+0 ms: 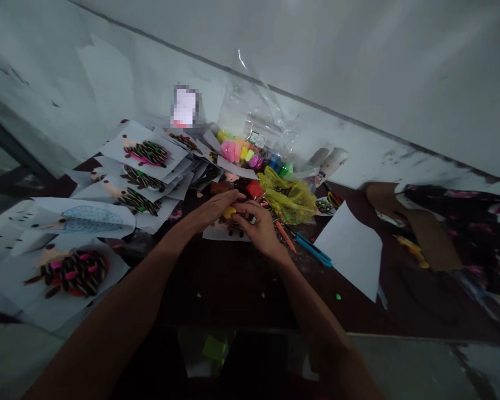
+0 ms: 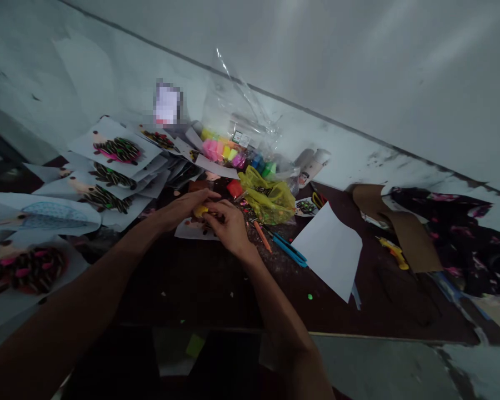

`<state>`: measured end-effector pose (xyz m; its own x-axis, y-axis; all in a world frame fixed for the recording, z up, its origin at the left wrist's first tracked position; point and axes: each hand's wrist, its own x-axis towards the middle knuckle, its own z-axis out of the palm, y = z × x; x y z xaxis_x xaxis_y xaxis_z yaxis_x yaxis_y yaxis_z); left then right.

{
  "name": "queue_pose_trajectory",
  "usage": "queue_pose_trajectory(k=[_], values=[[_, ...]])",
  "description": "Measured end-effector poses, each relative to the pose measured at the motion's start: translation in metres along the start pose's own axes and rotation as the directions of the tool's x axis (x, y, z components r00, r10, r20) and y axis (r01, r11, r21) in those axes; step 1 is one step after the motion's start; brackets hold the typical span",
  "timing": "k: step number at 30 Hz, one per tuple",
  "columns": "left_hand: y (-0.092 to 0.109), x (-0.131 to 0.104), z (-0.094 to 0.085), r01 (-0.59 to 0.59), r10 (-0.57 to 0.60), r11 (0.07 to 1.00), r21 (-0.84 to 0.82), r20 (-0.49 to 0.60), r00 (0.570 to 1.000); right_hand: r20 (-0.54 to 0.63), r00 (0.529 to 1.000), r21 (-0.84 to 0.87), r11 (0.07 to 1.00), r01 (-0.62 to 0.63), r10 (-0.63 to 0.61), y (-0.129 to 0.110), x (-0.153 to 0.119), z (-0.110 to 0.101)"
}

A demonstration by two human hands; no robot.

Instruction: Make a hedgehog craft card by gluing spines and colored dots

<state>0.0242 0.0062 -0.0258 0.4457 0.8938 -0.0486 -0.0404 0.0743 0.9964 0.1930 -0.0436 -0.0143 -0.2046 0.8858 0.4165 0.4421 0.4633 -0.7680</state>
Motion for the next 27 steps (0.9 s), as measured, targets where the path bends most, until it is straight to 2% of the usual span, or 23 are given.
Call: queue_pose_trajectory(k=[7,11,15,20,24,27], values=[[0.012,-0.006,-0.005,-0.038,0.047,0.994,-0.105,0.082,0.995,-0.093,0.994,-0.010,0.998,-0.065,0.063,0.001,0.001,-0.002],[0.015,-0.008,-0.004,-0.018,0.022,0.999,-0.051,0.079,0.997,-0.058,0.998,-0.082,0.996,-0.020,0.015,-0.002,0.000,-0.006],[0.014,-0.007,-0.003,0.012,-0.010,0.999,-0.042,0.051,0.999,0.019,0.999,-0.241,0.970,0.042,-0.039,-0.006,-0.002,-0.009],[0.016,-0.007,-0.002,0.021,-0.021,1.000,-0.012,0.029,0.999,0.074,0.997,-0.402,0.914,0.057,-0.030,-0.009,-0.004,-0.010],[0.020,-0.010,0.001,0.043,-0.044,0.998,0.044,0.020,0.999,0.039,0.999,-0.467,0.884,0.030,-0.013,-0.009,-0.005,-0.007],[0.022,-0.011,0.003,0.047,-0.049,0.997,0.068,0.027,0.998,-0.002,1.000,-0.453,0.891,0.024,-0.027,-0.009,-0.005,-0.005]])
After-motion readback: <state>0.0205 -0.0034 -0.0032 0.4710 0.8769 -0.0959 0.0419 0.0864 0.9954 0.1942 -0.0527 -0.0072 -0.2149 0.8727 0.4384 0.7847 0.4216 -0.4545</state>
